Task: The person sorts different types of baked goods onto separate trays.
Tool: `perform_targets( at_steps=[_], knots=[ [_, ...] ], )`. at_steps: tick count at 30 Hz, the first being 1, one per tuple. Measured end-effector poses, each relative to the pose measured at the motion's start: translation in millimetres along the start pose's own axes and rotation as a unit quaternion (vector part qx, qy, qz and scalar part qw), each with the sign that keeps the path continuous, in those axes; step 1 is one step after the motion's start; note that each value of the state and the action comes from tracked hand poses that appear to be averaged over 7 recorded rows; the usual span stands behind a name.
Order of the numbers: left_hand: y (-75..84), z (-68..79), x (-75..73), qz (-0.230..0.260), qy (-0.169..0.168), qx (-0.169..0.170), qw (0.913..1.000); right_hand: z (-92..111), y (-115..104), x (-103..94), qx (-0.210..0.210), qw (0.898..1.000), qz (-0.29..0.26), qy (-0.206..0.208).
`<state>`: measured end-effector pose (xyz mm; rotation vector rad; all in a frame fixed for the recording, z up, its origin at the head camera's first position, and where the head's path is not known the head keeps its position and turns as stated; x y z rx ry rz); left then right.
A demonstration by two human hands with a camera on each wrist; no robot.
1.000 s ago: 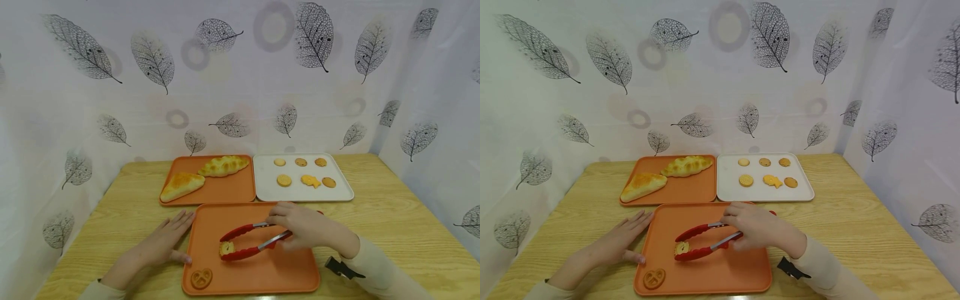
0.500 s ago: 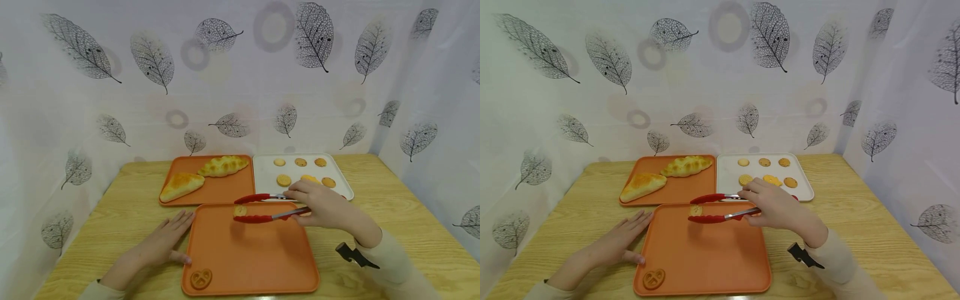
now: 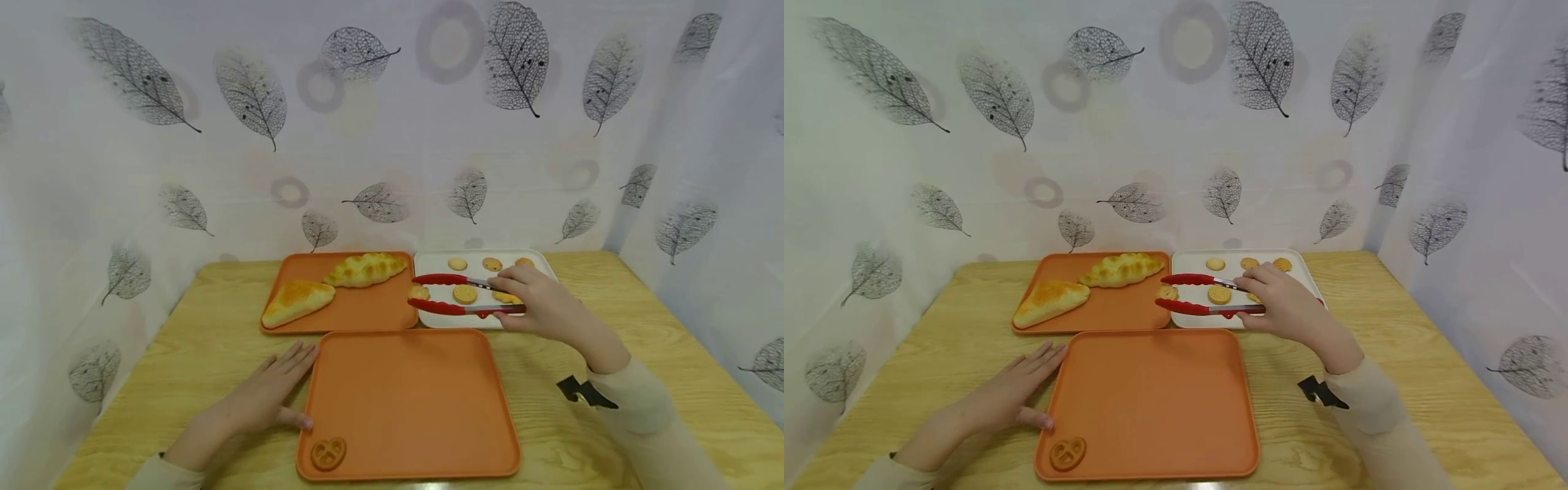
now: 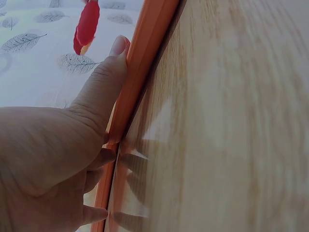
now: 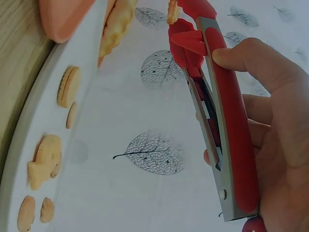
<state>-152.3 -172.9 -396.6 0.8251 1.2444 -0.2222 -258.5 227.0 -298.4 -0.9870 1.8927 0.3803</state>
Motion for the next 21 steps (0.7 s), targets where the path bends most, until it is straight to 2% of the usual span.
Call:
perform_targets(
  at_steps=[15,21],
  knots=[
    [0.5,-0.7,-0.6,0.003,-0.007,-0.004,1.0,-8,46,29.0,0.064,0.998,0.015,-0.016],
    [0.4,-1.0,-1.2,0.003,-0.009,-0.005,0.9999,-13,61,40.1,0.113,0.992,0.025,-0.046]
  ],
)
Point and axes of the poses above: each hand's wrist, its own z-axis away from the middle knuckle, its own x-axis out of the palm, y = z × x, the point moved 5 cm from there along -z, towards the middle knuckle, and after that the axes turned 12 degrees about x, right-handed, at the moved point
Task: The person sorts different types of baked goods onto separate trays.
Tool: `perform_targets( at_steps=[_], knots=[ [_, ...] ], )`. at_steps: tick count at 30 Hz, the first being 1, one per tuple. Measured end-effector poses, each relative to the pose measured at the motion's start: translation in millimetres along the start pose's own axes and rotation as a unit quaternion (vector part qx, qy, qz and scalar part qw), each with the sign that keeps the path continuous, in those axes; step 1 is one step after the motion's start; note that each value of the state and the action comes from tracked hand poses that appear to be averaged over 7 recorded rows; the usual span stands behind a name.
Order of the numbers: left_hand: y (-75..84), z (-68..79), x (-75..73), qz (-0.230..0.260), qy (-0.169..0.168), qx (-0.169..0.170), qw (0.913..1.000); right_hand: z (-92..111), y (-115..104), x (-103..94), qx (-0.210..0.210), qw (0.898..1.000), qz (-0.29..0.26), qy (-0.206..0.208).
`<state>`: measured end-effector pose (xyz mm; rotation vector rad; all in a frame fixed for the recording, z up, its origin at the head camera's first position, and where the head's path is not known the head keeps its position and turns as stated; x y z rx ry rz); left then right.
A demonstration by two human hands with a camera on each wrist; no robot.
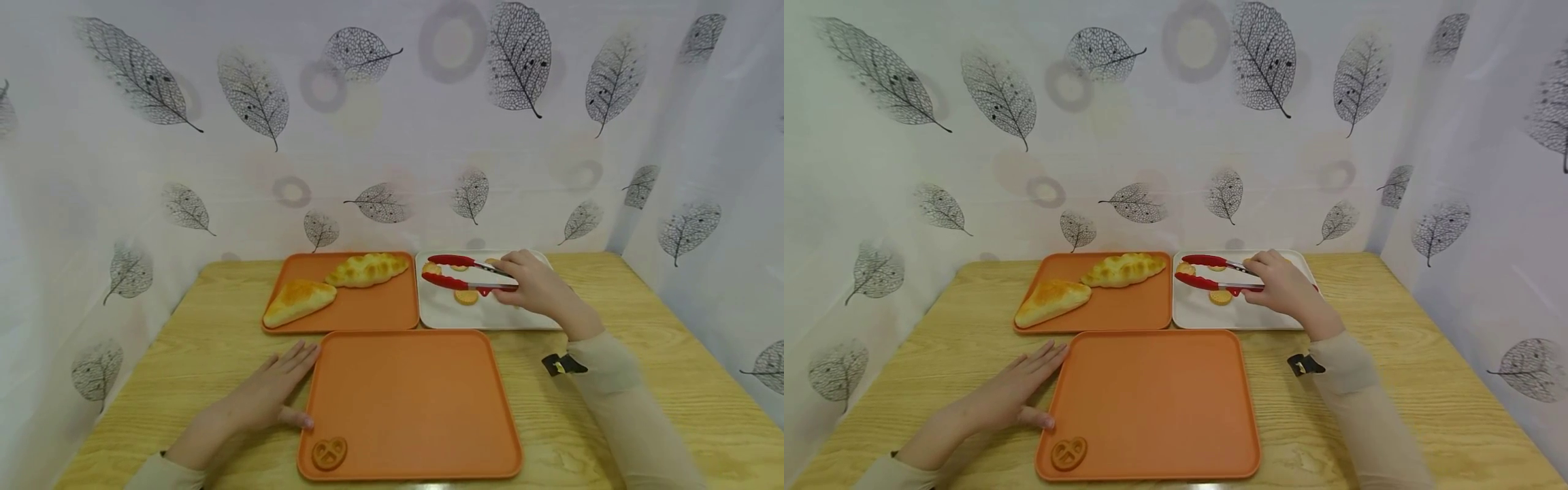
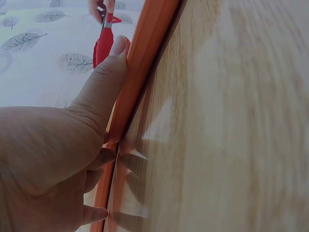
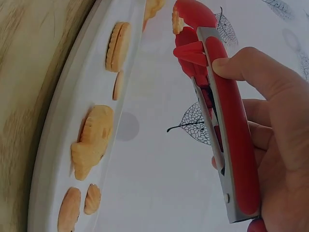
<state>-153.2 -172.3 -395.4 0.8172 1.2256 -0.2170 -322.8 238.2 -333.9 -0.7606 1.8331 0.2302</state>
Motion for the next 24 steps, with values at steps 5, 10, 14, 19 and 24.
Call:
perform_targets(
  at_steps=[5,10,14,19,24],
  knots=[
    [-0.6,0.1,-0.2,0.005,0.001,0.0,1.0,-9,7,6.9,0.051,0.998,0.017,-0.033],
    [-0.4,-0.7,0.4,0.0,0.003,0.005,1.0,-16,14,16.4,0.084,0.994,0.026,-0.061],
    [-0.8,-0.6,1.5,0.001,0.001,0.006,1.0,-20,21,27.6,0.116,0.989,0.014,-0.095],
    [-1.5,0.0,2.5,0.008,-0.001,0.005,1.0,-24,27,38.4,0.136,0.983,0.017,-0.12],
    [-2.1,0.5,1.6,0.012,0.002,0.006,0.9999,-28,29,43.0,0.151,0.979,0.027,-0.13]
  ],
)
Point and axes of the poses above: each hand's wrist, its own z-axis away from the middle knuckle, its own x-axis out of the palm, y = z × x, the point moved 5 cm from there along -z, towards the middle knuckle, and after that the axes turned 12 degrees about x, right-handed, at the moved point
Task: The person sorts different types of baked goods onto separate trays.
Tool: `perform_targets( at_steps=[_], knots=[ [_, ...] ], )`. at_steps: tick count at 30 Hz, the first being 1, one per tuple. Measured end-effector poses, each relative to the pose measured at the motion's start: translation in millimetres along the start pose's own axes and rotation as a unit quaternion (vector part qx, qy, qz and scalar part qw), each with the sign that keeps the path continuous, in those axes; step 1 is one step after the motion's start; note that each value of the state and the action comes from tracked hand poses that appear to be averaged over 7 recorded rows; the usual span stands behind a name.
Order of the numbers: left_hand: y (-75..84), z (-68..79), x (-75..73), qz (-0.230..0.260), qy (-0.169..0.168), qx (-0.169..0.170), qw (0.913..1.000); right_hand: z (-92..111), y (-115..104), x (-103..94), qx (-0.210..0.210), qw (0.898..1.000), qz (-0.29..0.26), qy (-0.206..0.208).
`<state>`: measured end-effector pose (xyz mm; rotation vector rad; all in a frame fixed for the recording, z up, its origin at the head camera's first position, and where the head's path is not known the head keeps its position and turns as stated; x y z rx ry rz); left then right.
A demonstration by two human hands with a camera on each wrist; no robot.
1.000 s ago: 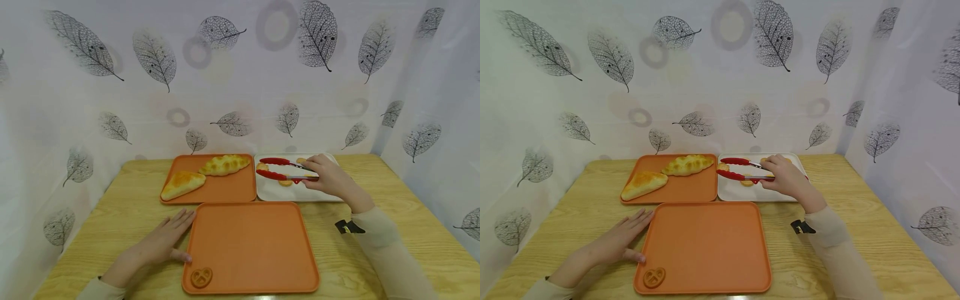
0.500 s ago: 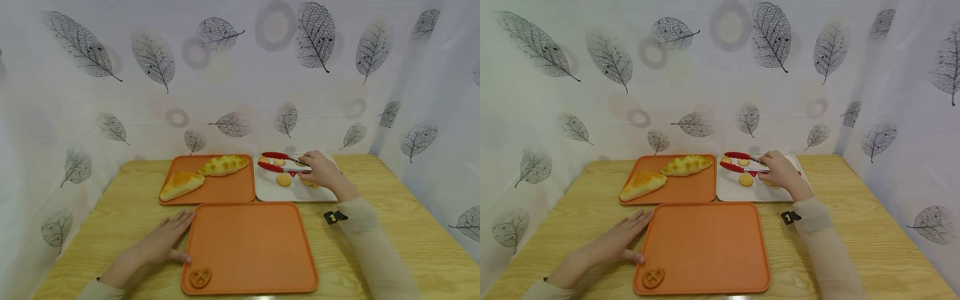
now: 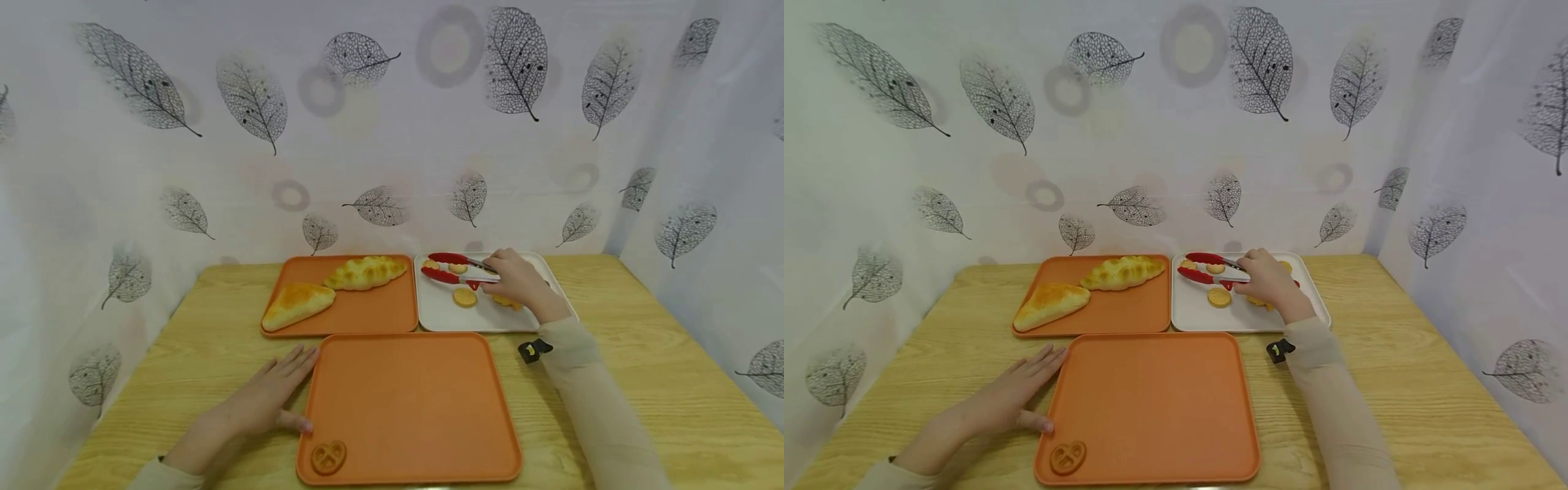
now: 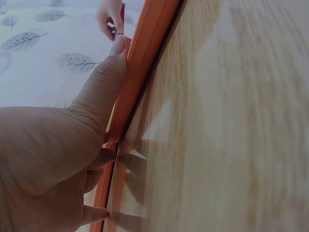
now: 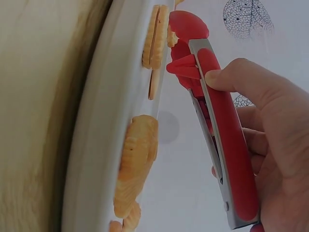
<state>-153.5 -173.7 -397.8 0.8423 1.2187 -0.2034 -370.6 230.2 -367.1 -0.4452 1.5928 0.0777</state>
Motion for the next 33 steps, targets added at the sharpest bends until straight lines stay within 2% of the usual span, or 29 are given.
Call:
perform_targets(
  at_steps=[6,21,24,27,33],
  knots=[
    [-0.4,0.1,0.4,-0.002,0.003,0.005,1.0,-3,-1,2.9,0.02,1.0,0.01,-0.007],
    [-0.3,-0.4,-0.2,-0.013,0.003,0.003,0.9999,4,-6,-4.9,0.012,1.0,0.013,-0.002],
    [-0.5,-0.8,-0.3,-0.018,0.0,0.001,0.9998,10,-6,-7.1,-0.006,1.0,0.02,0.011],
    [-0.2,-1.1,-0.6,-0.018,-0.002,0.0,0.9998,19,-8,-10.9,-0.041,0.998,0.02,0.036],
    [0.9,-1.1,-1.4,-0.016,-0.002,-0.002,0.9999,42,-15,-21.9,-0.105,0.99,0.016,0.092]
  ],
)
Point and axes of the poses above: each hand's wrist, its own z-axis away from the middle knuckle, its own x-axis out of the palm, y = z × x, the point moved 5 cm from there along -z, towards the middle knuckle, and after that the axes turned 12 degrees about x, right-handed, at the moved point
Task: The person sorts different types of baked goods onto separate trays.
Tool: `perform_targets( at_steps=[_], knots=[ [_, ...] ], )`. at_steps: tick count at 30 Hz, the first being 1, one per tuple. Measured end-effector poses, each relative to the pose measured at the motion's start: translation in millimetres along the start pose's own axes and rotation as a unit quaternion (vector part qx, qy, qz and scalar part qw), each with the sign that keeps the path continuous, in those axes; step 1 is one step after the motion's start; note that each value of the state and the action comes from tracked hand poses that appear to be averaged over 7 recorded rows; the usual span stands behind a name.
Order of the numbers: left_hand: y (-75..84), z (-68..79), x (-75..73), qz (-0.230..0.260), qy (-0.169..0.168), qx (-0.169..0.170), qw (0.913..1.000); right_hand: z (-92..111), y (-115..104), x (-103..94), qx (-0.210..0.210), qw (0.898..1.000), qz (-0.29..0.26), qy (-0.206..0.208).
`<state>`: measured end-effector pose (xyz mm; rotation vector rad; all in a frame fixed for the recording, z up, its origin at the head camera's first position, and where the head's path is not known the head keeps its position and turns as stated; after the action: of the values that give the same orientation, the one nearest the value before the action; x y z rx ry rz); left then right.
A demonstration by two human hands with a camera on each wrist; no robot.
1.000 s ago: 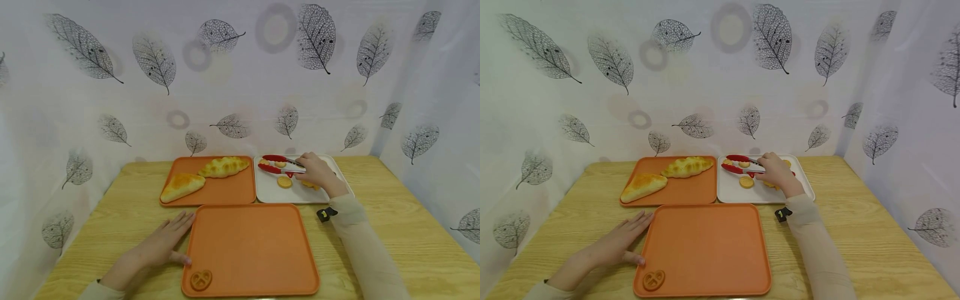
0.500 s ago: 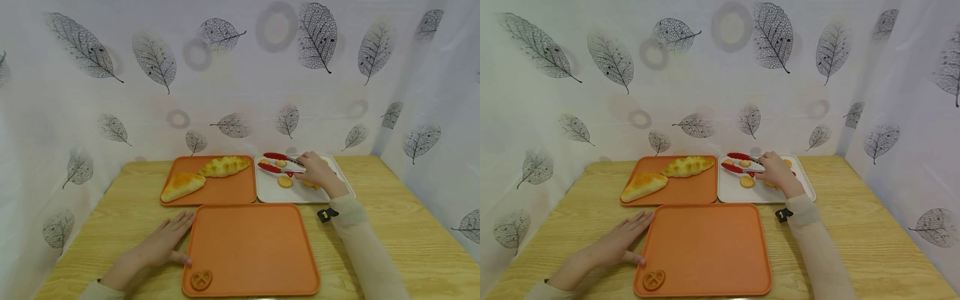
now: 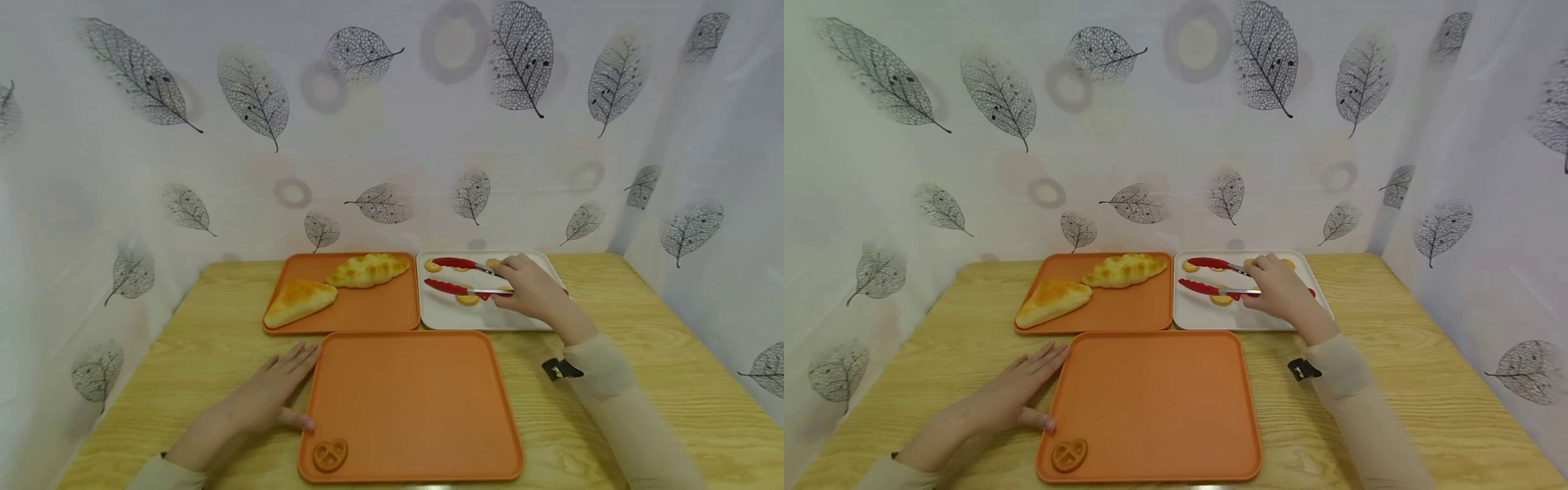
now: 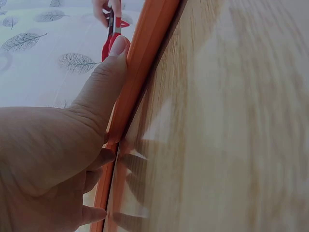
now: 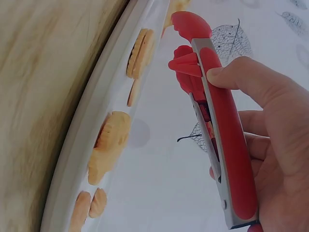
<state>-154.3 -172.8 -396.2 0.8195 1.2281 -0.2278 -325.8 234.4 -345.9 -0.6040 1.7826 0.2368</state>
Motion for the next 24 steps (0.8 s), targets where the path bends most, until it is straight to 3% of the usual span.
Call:
perform_targets(
  at_steps=[9,17,24],
  knots=[
    [1.8,0.5,-1.4,-0.003,-0.001,-0.002,1.0,24,-20,-20.9,-0.086,0.993,-0.012,0.081],
    [2.8,1.0,1.0,-0.011,0.004,-0.001,0.9999,41,-44,-34.9,-0.117,0.99,-0.009,0.083],
    [4.0,1.3,2.0,-0.011,0.007,0.001,0.9999,56,-69,-42.4,-0.173,0.98,-0.033,0.098]
  ],
)
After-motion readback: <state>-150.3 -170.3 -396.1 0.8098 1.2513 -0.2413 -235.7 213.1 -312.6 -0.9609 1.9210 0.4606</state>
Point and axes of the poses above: each hand's wrist, its own z-axis away from the middle knuckle, its own x-axis out of the palm, y = z × x, the point moved 5 cm from there along -z, towards the middle knuckle, and after that the axes turned 12 degrees about x, right-handed, at the moved point
